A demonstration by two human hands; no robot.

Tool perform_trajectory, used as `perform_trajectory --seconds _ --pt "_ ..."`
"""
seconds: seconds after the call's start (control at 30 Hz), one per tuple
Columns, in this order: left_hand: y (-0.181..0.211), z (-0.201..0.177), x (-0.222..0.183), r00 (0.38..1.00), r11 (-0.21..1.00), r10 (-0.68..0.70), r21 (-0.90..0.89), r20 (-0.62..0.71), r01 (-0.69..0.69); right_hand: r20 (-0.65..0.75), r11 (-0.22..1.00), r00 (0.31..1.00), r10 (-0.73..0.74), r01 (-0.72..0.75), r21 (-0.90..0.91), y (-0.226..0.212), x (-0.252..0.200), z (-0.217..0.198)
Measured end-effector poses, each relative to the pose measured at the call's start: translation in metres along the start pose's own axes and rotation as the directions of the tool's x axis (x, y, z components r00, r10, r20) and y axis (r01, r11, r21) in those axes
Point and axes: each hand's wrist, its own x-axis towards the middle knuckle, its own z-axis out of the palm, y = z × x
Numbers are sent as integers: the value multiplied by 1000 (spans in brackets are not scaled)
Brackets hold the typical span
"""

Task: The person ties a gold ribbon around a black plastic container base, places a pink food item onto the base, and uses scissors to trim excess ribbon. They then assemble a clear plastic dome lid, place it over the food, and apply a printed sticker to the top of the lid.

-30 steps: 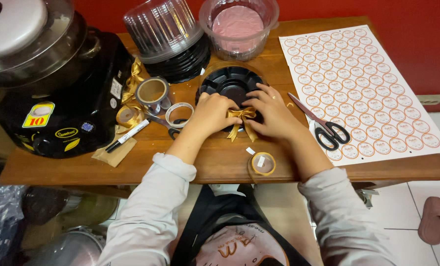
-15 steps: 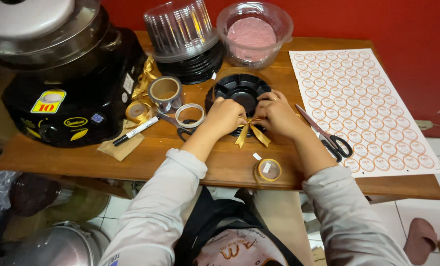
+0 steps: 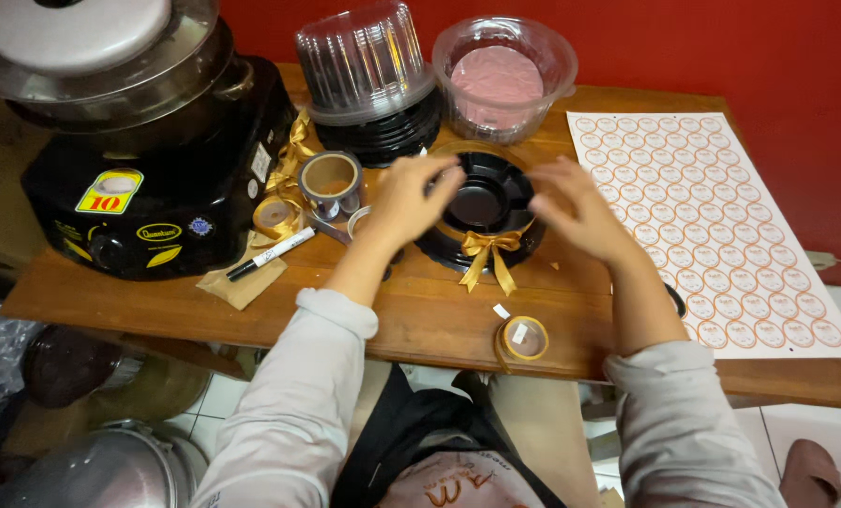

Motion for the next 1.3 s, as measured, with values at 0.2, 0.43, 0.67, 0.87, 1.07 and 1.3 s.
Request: perform_trajectory --seconds 0.2,0.43,0.67,0.87,1.07,1.3 --pt "-89 55 16 980 994 -35 -107 -197 14 -89 960 959 269 -259 109 65 8 19" --pt "-77 61 7 976 976 -212 -32 50 214 15 917 923 383 -383 108 84 18 56" --pt "-82 70 -4 988 987 -144 78 54 139 13 951 955 295 -295 96 90 14 70" --pt "-47 67 -30 943 923 -87 -382 -321 -45 -136 791 877 461 -337 510 45 12 63" --pt "-30 75 -44 927 787 -200 -615 -318 -41 -90 403 798 596 -201 893 56 7 87" --pt "-48 89 -39 941 760 -182 -648 -286 -50 25 396 795 606 -329 857 34 3 74"
